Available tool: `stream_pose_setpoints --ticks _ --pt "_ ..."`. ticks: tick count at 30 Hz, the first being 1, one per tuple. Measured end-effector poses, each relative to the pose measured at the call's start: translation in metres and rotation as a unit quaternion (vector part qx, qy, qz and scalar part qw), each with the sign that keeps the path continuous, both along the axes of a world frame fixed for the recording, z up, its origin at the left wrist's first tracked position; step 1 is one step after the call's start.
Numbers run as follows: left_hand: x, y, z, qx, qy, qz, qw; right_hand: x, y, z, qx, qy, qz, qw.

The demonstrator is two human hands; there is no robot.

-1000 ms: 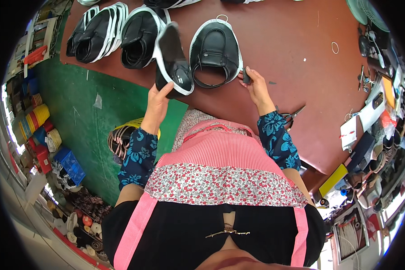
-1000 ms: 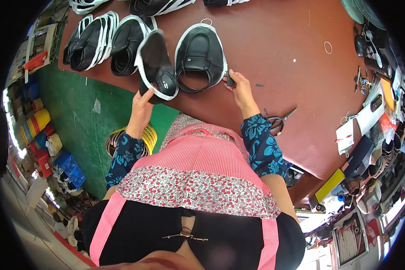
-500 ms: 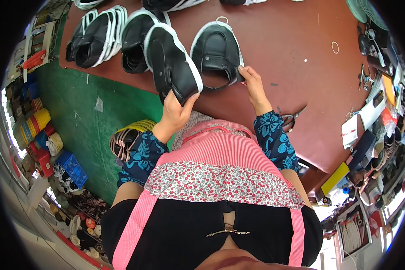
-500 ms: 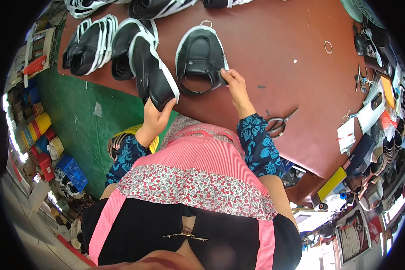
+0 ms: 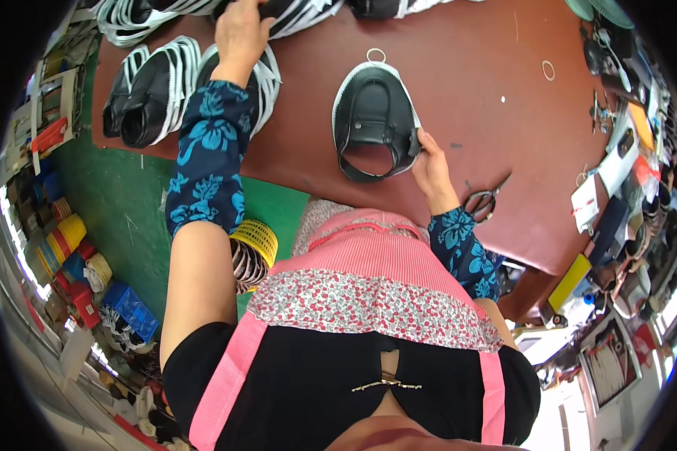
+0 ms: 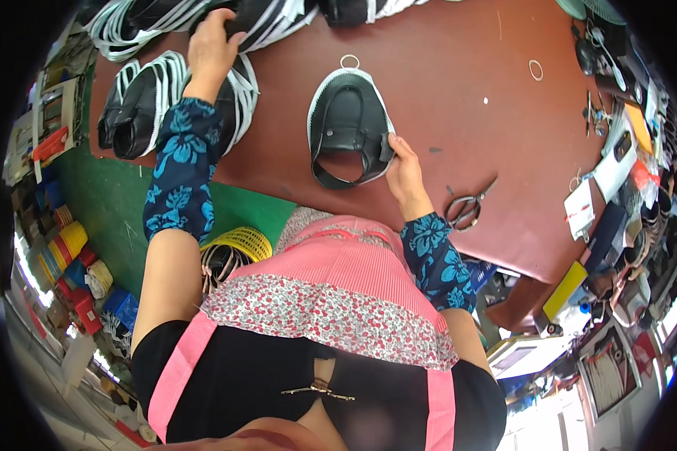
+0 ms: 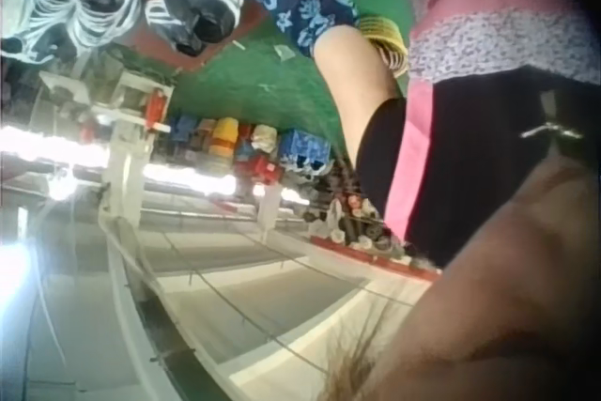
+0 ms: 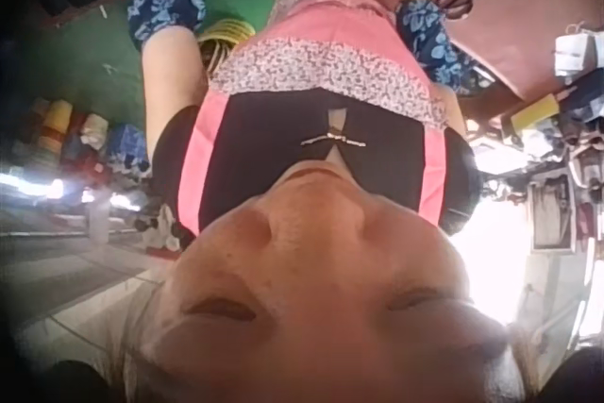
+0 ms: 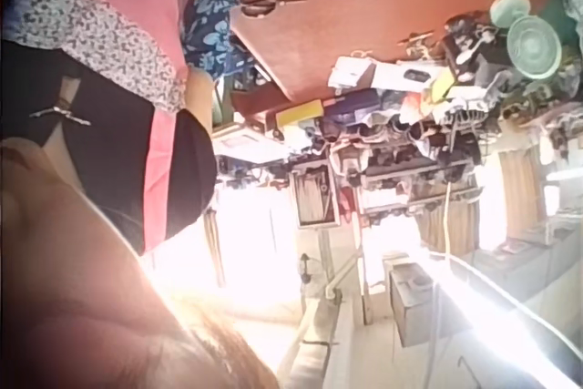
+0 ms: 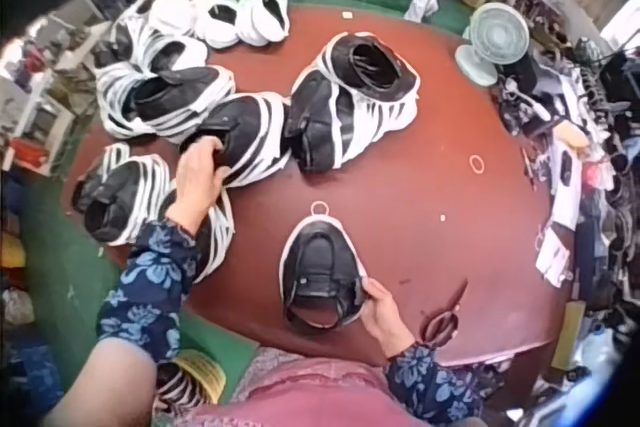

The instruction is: Inspecting and organizing shoe uppers and soles on a workbench.

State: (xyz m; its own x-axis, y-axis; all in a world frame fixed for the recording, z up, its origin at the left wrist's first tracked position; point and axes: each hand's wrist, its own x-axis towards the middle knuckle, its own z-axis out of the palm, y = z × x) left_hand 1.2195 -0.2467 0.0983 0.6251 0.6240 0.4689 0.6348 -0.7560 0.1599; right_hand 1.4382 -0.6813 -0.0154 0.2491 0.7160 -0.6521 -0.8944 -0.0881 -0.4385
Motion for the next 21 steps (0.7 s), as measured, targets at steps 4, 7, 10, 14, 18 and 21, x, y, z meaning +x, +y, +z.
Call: stream_pose_setpoints --ticks 4,7,10,14,18,21 --pt "0.01 -0.11 0.009 -0.164 -0.097 -0.028 0.981 -0.006 -0.014 0.009 -0.009 0.049 -0.061 0.997" --pt "0.002 -0.232 0.012 -0.318 -0.029 -0.122 0.94 -0.02 -0.013 0.01 -0.029 0.085 -0.091 0.992" --pt "-0.015 -0.303 -0.013 -0.385 -0.011 -0.017 0.923 -0.029 -0.014 0.016 -0.036 0.096 -0.062 0.993" --pt "-0.019 -0.3 -0.032 -0.395 0.033 0.094 0.913 -0.033 -0.025 0.01 -0.064 0.112 -0.073 0.989" --pt "-0.044 -0.269 -0.047 -0.466 -0.094 0.007 0.88 -0.028 -0.024 0.001 -0.061 0.127 -0.084 0.986" --pt "-0.05 -0.262 -0.025 -0.508 -0.122 0.115 0.845 -0.021 -0.026 0.002 -0.075 0.134 -0.081 0.985"
